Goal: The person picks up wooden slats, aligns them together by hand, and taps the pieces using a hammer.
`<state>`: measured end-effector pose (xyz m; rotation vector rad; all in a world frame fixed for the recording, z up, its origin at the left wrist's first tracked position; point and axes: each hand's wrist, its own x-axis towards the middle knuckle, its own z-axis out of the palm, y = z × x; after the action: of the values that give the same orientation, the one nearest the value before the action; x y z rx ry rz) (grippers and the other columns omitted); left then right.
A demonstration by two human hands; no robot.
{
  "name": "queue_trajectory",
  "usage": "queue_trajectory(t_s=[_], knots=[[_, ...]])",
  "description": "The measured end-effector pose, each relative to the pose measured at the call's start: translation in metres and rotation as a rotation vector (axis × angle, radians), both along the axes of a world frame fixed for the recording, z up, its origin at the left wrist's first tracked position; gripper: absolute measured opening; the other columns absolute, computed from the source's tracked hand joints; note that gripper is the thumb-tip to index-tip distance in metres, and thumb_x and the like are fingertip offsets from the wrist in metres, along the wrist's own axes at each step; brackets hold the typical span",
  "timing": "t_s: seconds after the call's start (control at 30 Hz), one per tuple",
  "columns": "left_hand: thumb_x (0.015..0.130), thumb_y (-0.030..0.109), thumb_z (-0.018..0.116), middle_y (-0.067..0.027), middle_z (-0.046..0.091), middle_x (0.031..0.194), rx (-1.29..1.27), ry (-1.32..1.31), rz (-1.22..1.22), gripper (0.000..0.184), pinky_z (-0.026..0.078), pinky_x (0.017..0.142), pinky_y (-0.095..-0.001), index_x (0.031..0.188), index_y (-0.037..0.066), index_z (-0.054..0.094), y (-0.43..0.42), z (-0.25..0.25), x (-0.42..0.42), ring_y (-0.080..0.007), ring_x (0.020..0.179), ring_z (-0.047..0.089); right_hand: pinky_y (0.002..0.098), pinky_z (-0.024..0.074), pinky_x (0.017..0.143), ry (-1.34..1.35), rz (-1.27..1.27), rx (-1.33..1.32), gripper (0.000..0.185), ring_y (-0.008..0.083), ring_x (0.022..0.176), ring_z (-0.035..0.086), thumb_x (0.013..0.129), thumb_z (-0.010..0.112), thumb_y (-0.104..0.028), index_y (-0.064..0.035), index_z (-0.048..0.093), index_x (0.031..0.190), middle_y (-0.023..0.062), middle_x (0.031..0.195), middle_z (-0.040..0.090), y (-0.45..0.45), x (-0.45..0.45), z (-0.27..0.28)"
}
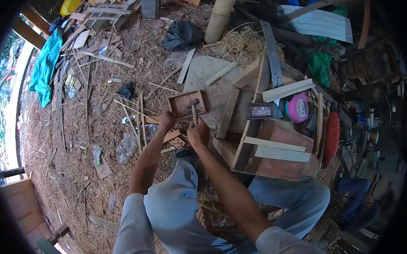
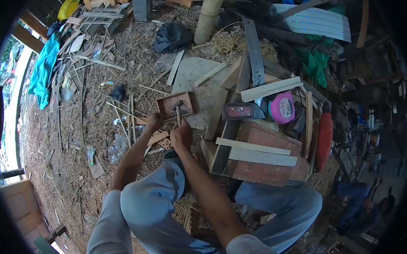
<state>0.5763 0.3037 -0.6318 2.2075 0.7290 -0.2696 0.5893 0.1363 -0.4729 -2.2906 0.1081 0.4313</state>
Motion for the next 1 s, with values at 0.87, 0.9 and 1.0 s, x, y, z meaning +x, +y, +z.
queue_trajectory(t_s=[0.87, 0.9, 1.0], knots=[[0.074, 0.029, 0.068, -0.0195, 0.067, 0.072, 0.278, -0.353, -0.111, 0.032, 0.054, 0.061, -0.0401, 0.077, -0.002, 0.069, -0.107, 0.452, 0.111, -0.0297, 0.069, 0.068, 0.0494, 0.0489, 0.074, -0.633, 0.053, 0.154, 0.020, 0.0421, 0.083, 0.062, 0.082, 0.062, -0.018, -0.0021, 0.062, 0.094, 0.0217, 0.082, 0.065, -0.188, 0.154, 0.325], [0.074, 0.028, 0.068, -0.0203, 0.067, 0.074, 0.286, -0.374, -0.104, 0.032, 0.054, 0.063, -0.0411, 0.077, -0.003, 0.068, -0.128, 0.445, 0.119, -0.0310, 0.071, 0.068, 0.0494, 0.0489, 0.074, -0.629, 0.058, 0.150, 0.020, 0.0421, 0.083, 0.062, 0.082, 0.062, -0.018, -0.0021, 0.062, 0.094, 0.0217, 0.082, 0.065, -0.199, 0.162, 0.318], [0.075, 0.027, 0.067, -0.0227, 0.066, 0.078, 0.324, -0.441, 0.041, 0.032, 0.054, 0.065, -0.0433, 0.080, -0.005, 0.066, -0.168, 0.402, 0.152, -0.0359, 0.074, 0.067, 0.0501, 0.0478, 0.074, -0.573, 0.138, 0.035, 0.024, 0.0402, 0.083, 0.062, 0.085, 0.062, -0.018, 0.0037, 0.060, 0.095, 0.0228, 0.083, 0.063, -0.217, 0.182, 0.300]])
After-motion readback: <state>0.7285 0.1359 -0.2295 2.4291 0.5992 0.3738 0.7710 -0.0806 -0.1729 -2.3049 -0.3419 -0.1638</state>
